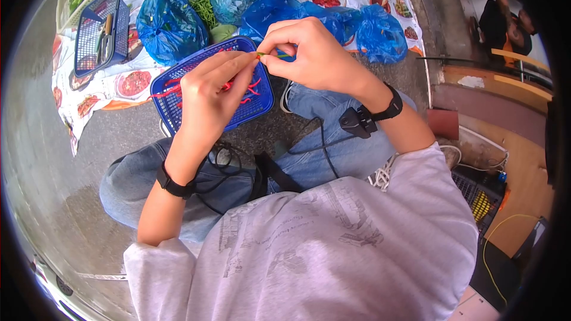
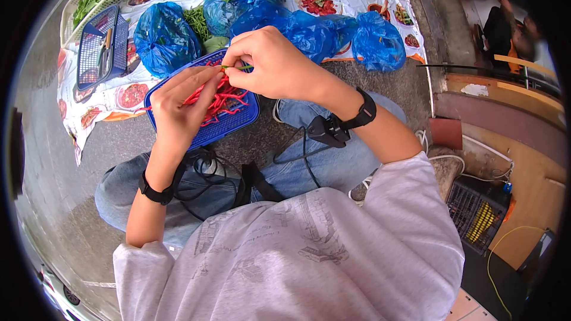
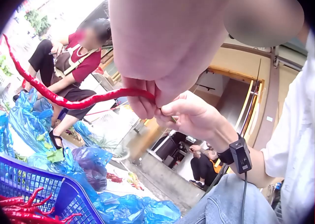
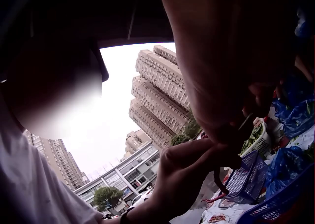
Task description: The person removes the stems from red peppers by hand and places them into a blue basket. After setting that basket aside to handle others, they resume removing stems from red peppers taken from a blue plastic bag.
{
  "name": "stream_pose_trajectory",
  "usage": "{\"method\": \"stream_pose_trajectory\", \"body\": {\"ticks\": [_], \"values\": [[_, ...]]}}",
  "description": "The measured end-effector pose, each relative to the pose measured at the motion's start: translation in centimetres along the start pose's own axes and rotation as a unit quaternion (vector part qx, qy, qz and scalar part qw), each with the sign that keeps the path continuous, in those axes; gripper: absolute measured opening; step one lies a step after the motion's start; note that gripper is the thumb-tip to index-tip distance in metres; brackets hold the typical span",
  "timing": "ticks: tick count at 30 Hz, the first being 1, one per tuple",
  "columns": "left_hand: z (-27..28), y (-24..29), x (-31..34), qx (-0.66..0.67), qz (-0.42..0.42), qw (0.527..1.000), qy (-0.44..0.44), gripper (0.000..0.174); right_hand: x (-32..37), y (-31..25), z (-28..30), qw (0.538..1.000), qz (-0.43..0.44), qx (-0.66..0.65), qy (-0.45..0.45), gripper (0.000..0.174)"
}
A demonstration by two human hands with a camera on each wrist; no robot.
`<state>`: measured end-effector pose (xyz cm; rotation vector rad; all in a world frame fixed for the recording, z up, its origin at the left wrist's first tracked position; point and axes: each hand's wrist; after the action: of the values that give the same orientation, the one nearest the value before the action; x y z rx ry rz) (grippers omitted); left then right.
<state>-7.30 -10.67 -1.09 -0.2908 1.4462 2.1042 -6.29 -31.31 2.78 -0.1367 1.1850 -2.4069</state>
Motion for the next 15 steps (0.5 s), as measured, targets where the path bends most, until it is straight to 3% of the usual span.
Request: {"method": "stream_pose_trajectory", "body": {"ticks": [7, 14, 15], "values": [[0.17, 0.04, -0.22, 0.015, 0.024, 1.000, -0.013, 0.014, -0.04, -0.08, -0.14, 0.999, 0.019, 0.031, 0.003, 0.010], [0.29, -0.15, -0.30, 0.036, 0.063, 0.997, -0.019, 0.012, -0.16, 0.36, 0.02, 0.992, 0.107, 0.067, 0.003, 0.010], [0.35, -0.09, -0.27, 0.054, 0.102, 0.993, -0.027, 0.012, -0.18, 0.38, 0.07, 0.989, 0.123, 0.083, -0.004, 0.010]]}}
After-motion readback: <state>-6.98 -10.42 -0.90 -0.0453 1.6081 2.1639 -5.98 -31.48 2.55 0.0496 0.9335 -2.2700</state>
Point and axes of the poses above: each hand's wrist, its own x-axis away from the middle knuckle, its own z-axis out of the back of the hand, y = z × x
